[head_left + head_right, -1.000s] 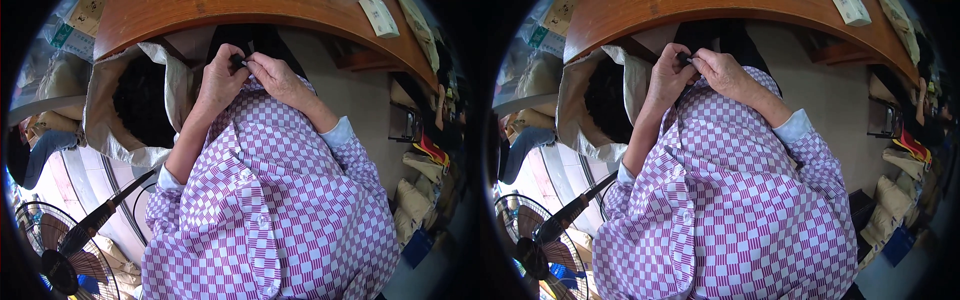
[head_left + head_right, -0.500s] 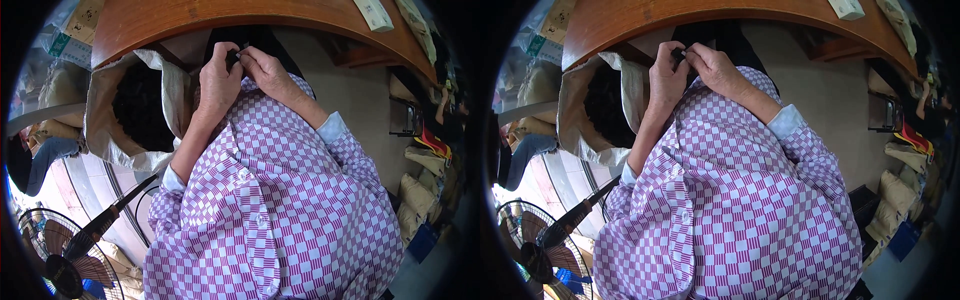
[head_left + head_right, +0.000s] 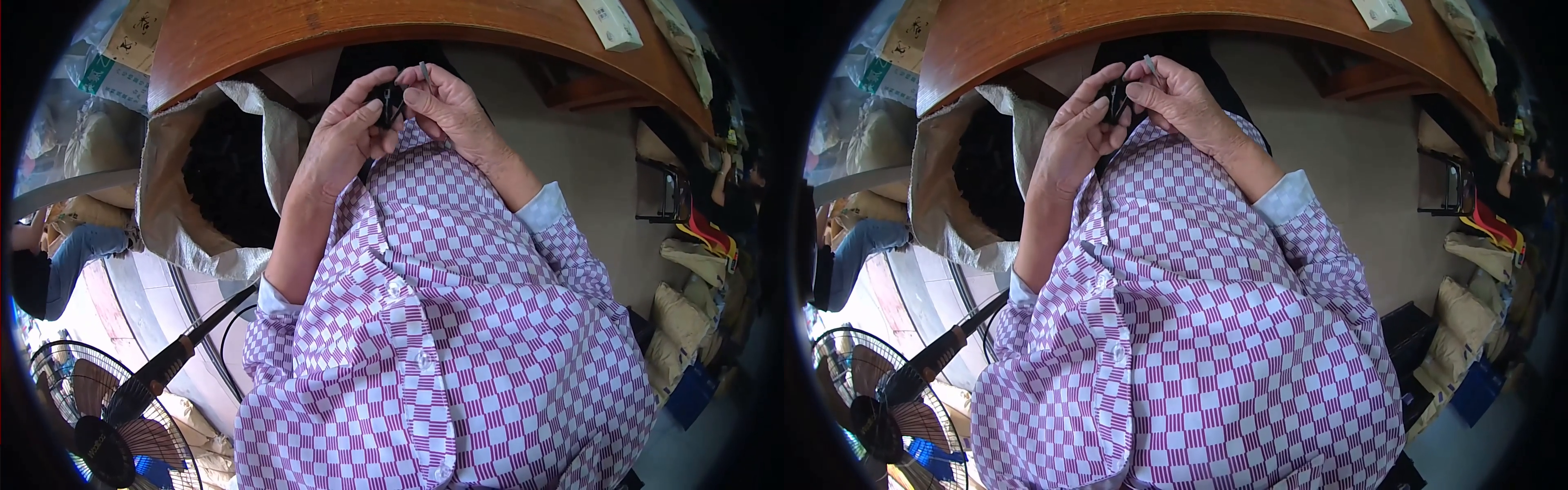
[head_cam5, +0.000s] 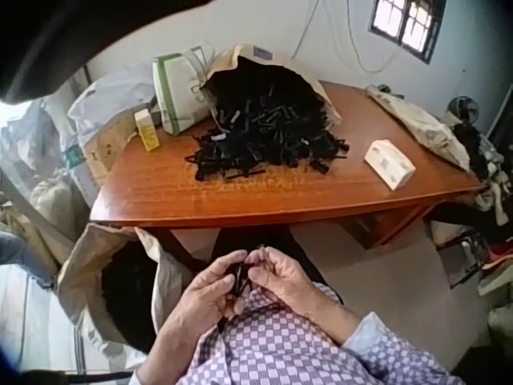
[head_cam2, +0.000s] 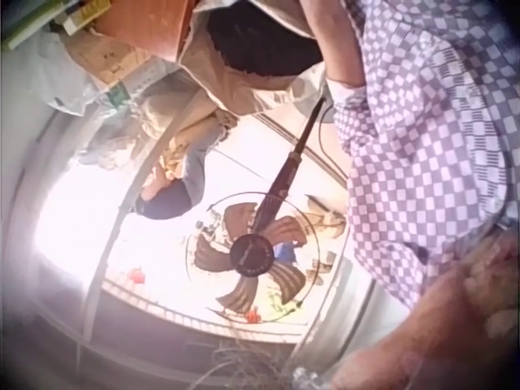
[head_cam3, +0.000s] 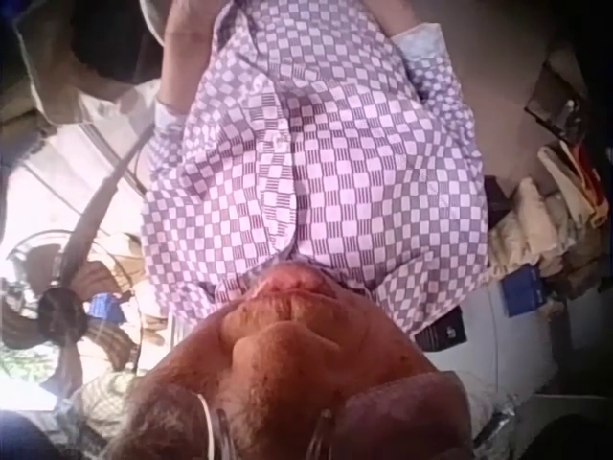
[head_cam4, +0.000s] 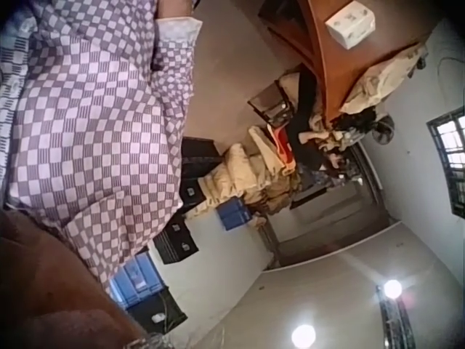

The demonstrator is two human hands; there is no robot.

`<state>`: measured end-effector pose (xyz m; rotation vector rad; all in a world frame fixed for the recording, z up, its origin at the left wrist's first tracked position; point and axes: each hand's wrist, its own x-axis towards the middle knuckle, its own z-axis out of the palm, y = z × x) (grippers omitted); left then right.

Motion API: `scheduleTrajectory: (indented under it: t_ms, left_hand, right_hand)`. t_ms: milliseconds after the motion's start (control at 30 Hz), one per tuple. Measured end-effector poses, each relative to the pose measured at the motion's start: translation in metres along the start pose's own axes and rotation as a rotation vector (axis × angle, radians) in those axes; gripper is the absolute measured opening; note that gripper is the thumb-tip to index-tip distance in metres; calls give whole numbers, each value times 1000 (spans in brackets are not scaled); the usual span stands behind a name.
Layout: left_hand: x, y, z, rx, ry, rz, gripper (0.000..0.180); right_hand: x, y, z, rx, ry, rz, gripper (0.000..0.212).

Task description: Assembling or inspecting small black plastic components at a workstation.

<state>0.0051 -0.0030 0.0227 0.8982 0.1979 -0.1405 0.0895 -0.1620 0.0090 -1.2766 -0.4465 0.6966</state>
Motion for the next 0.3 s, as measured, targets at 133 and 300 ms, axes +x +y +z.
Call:
scheduleTrajectory:
  t_ms: [133, 300]
  left_hand:
    - [-1, 1, -2, -61, -252, -37, 35]
    - [0, -2, 0, 186, -114, 17, 39]
  right_hand:
    - [-4, -4, -3, 180, -107, 113, 21]
    - [-4, -4, -6, 53, -62, 97, 29]
